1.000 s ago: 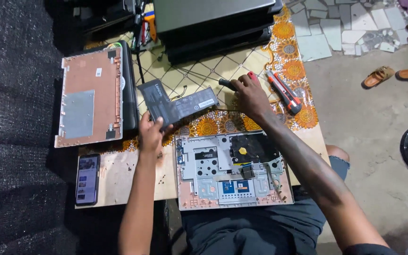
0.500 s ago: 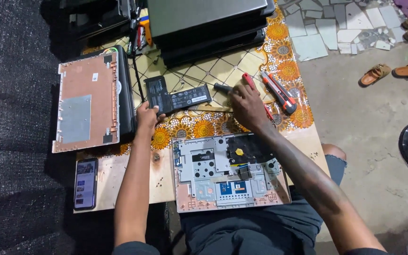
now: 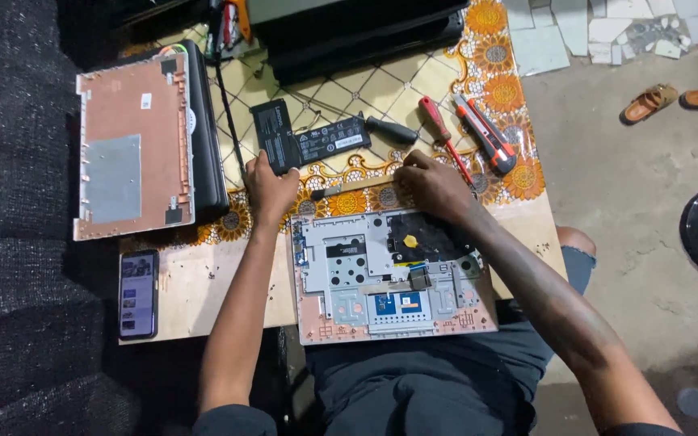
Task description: Removing the internal battery and unscrewing components from a laptop chassis during disassembly.
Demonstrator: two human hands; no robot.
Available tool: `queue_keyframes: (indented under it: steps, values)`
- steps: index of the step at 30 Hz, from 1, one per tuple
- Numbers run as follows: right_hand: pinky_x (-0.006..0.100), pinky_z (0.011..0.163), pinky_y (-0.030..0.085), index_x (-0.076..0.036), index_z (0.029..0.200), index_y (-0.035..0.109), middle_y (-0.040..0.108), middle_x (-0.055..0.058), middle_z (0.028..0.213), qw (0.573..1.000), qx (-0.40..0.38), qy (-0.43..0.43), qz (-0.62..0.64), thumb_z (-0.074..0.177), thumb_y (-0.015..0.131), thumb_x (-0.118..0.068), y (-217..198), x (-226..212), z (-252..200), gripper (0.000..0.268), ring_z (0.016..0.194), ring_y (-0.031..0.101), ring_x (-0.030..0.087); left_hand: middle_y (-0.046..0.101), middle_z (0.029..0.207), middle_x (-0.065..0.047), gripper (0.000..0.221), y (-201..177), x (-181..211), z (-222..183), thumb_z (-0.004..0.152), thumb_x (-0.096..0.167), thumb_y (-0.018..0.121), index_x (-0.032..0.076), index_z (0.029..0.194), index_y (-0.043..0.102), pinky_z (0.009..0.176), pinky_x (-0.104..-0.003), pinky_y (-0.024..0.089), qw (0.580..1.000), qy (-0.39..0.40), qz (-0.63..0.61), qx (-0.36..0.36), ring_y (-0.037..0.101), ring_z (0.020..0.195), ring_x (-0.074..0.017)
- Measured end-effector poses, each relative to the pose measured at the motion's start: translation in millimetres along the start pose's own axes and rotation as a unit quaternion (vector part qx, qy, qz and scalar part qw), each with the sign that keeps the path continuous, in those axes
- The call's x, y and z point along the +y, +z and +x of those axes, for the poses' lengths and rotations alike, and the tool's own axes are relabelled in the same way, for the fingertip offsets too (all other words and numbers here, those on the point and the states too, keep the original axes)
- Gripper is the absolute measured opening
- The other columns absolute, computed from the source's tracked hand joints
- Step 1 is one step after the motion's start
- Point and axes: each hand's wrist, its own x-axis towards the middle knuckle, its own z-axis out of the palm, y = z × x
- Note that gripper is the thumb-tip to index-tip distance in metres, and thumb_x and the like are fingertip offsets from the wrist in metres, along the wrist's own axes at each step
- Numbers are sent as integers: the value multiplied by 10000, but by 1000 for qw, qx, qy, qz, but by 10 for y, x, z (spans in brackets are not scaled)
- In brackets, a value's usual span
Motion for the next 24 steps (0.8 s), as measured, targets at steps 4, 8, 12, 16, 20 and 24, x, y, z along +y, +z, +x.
queue_keyframes:
  steps: [4, 8, 12, 16, 20, 24]
  values:
    - [510, 622, 541, -150, 1032, 654, 574, 49, 1039, 1000, 21, -7, 4, 832, 631, -65, -72, -81, -76, 219, 740, 642, 437, 336, 1399, -310, 717, 33, 31, -150, 835, 123, 605, -105, 1453, 324, 1043, -586, 352, 999, 41, -17, 4, 343, 1297, -474]
    - [401, 691, 537, -123, 1071, 711, 634, 70, 1066, 982, 159, 28, 95, 820, 721, -16, -109, -59, -379, 273, 859, 672, 337, 296, 1458, -328, 667, -10, -7, -363, 822, 66, 615, -78, 1432, 386, 1089, -621, 289, 995, 87, -39, 15, 312, 1347, -512]
    - [323, 695, 526, -44, 1053, 749, 680, 145, 1002, 930, 306, 148, 139, 854, 750, 42, -329, -94, -974, 218, 853, 652, 278, 445, 1356, -262, 386, -17, -145, -764, 878, 20, 599, -43, 1258, 571, 1059, -566, 352, 990, 130, -20, 45, 446, 1274, -438]
    - [270, 628, 501, -24, 1001, 746, 665, 131, 947, 899, 348, 248, 96, 868, 718, 91, -353, -210, -1502, 178, 772, 615, 213, 522, 1314, -258, 268, 134, -109, -1358, 883, 18, 608, -29, 1146, 630, 1075, -573, 326, 991, 125, 1, 43, 485, 1258, -408]
    - [274, 598, 483, -14, 959, 745, 664, 146, 911, 888, 345, 286, 105, 836, 692, 113, -296, -374, -1606, 184, 740, 617, 200, 585, 1268, -184, 194, 312, -146, -1695, 890, 75, 602, 32, 1061, 683, 1039, -499, 400, 988, 146, 15, 40, 542, 1217, -340]
    - [275, 585, 452, -7, 969, 747, 671, 140, 914, 901, 329, 269, 89, 860, 695, 100, -296, -378, -1552, 161, 741, 605, 188, 619, 1219, -175, 176, 501, -125, -1842, 857, 31, 621, 32, 1012, 705, 1019, -465, 432, 974, 223, 25, 11, 569, 1180, -329]
